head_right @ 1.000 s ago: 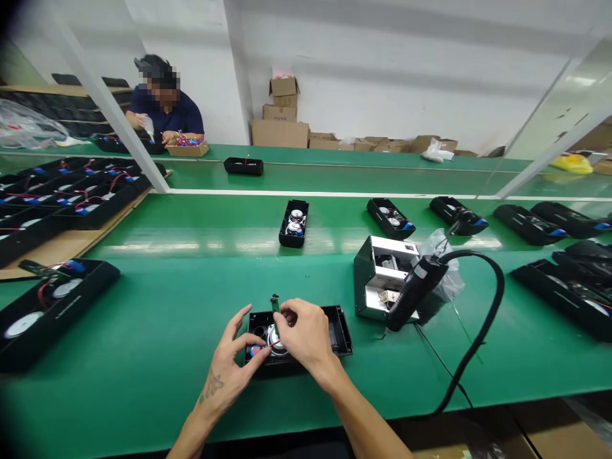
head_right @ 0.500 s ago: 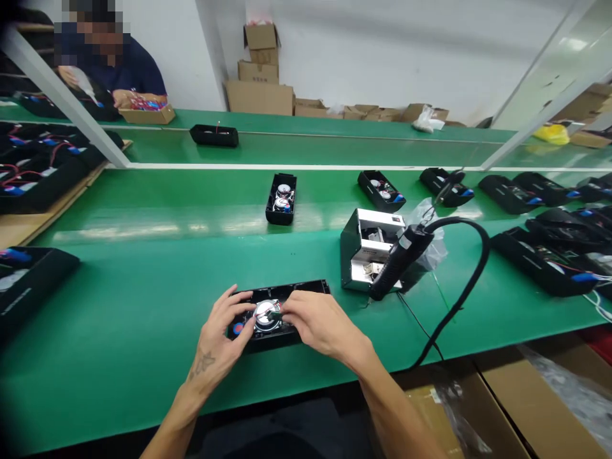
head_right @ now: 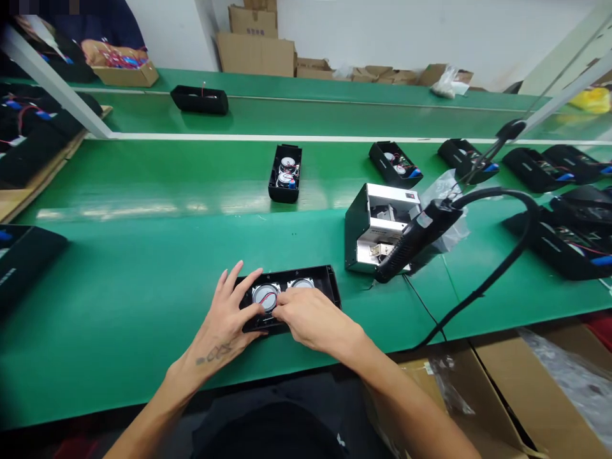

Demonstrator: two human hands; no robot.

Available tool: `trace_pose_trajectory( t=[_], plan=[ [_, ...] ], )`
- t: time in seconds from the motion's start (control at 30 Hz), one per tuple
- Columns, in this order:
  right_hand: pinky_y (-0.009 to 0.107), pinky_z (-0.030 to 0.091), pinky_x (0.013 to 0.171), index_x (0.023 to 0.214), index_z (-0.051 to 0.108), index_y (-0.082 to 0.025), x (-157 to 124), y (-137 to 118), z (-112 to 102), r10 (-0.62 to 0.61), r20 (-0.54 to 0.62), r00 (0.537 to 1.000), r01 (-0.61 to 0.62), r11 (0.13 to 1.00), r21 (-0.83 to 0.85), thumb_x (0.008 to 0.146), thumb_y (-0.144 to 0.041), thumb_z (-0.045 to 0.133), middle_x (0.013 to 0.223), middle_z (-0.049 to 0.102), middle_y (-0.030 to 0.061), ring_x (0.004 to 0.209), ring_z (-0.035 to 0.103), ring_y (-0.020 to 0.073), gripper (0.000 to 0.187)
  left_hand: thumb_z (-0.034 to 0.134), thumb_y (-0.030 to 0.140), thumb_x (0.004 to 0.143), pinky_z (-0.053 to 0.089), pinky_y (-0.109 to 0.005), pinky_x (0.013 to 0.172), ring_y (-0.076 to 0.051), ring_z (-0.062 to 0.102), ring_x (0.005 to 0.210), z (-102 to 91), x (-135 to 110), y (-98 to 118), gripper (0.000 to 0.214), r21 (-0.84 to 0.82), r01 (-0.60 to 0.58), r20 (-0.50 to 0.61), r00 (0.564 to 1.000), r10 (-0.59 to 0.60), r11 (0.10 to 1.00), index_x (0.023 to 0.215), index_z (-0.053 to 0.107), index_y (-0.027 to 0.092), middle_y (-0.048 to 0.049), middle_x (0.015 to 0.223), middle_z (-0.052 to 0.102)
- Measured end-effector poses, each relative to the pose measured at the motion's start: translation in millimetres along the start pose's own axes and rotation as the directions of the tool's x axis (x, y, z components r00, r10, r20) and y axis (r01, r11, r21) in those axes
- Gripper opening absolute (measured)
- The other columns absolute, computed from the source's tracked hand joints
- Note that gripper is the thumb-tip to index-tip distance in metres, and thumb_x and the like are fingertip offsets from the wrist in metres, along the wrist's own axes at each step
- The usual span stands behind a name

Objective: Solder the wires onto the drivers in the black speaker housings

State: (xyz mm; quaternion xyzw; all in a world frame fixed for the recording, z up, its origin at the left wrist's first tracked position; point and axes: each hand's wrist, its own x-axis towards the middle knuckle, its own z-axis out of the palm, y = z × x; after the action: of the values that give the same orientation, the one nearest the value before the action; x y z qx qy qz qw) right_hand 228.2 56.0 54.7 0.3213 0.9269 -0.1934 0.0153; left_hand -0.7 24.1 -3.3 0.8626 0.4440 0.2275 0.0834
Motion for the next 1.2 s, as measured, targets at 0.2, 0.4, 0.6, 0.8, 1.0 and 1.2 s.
trace_pose_trajectory(
  t=[0.2, 0.4, 0.6, 0.8, 1.0, 1.2],
  plan=[
    [0.036, 0.043, 0.078, 0.095, 0.072, -0.015, 0, -4, -5, -0.020, 0.043, 0.999, 0.021, 1.000, -0.014, 0.096, -0.009, 0.048, 0.095, 0.070, 0.0076, 0.089, 0.062, 0.0218, 0.025, 0.081, 0.013, 0.078, 0.026, -0.071, 0.126, -0.043, 0.021, 0.160, 1.9, 0, 4, 0.020, -0.027, -0.015, -0.052, 0.999, 0.013, 1.000, 0.093, 0.069, 0.020, -0.0148, 0.162, 0.046],
    [0.039, 0.047, 0.080, 0.100, 0.071, -0.015, -1, -10, -3, 0.033, 0.040, 0.999, -0.035, 0.998, 0.044, 0.095, -0.018, 0.056, 0.101, 0.070, 0.0110, 0.091, 0.062, 0.0246, 0.016, 0.077, 0.015, 0.082, 0.027, -0.071, 0.125, -0.041, 0.027, 0.157, 3.3, 0, 3, 0.012, -0.066, 0.005, -0.044, 0.999, -0.008, 0.998, 0.090, 0.071, 0.022, -0.0104, 0.161, 0.049],
    [0.041, 0.049, 0.083, 0.115, 0.065, -0.014, 0, -14, 22, 0.129, -0.101, 0.987, -0.128, 0.992, 0.019, 0.093, -0.011, 0.059, 0.109, 0.070, 0.0122, 0.097, 0.063, 0.0271, 0.023, 0.080, 0.023, 0.082, 0.036, -0.067, 0.120, -0.039, 0.041, 0.147, -3.0, 10, 1, 0.010, -0.133, 0.060, -0.008, 0.998, -0.061, 0.989, 0.091, 0.078, 0.027, -0.0039, 0.152, 0.060],
    [0.035, 0.046, 0.083, 0.115, 0.074, -0.022, 25, 4, -3, 0.165, -0.104, 0.981, -0.146, 0.975, 0.166, 0.086, -0.019, 0.073, 0.100, 0.076, 0.0073, 0.095, 0.067, 0.0242, 0.028, 0.091, 0.039, 0.067, 0.043, -0.056, 0.115, -0.035, 0.050, 0.138, -21.9, 47, -23, 0.018, -0.294, 0.205, 0.219, 0.965, -0.143, 0.934, 0.076, 0.080, 0.028, 0.0007, 0.145, 0.065],
    [0.028, 0.033, 0.057, 0.104, 0.080, -0.020, 57, 23, -50, 0.187, 0.060, 0.981, -0.195, 0.957, 0.212, 0.074, -0.030, 0.080, 0.077, 0.075, 0.0028, 0.068, 0.062, 0.0173, 0.032, 0.090, 0.046, 0.060, 0.050, -0.037, 0.099, -0.027, 0.064, 0.120, -39.6, 92, -51, 0.029, -0.430, 0.438, 0.521, 0.834, -0.179, 0.789, 0.063, 0.073, 0.022, -0.0006, 0.145, 0.063],
    [0.027, 0.036, 0.059, 0.095, 0.081, -0.017, 64, 34, -48, 0.165, 0.025, 0.986, -0.165, 0.946, 0.278, 0.070, -0.033, 0.081, 0.077, 0.074, 0.0019, 0.069, 0.060, 0.0156, 0.030, 0.088, 0.047, 0.060, 0.049, -0.032, 0.084, -0.025, 0.066, 0.112, -47.2, 103, -53, 0.035, -0.408, 0.438, 0.576, 0.804, -0.146, 0.801, 0.057, 0.067, 0.019, -0.0017, 0.142, 0.065]
  ],
)
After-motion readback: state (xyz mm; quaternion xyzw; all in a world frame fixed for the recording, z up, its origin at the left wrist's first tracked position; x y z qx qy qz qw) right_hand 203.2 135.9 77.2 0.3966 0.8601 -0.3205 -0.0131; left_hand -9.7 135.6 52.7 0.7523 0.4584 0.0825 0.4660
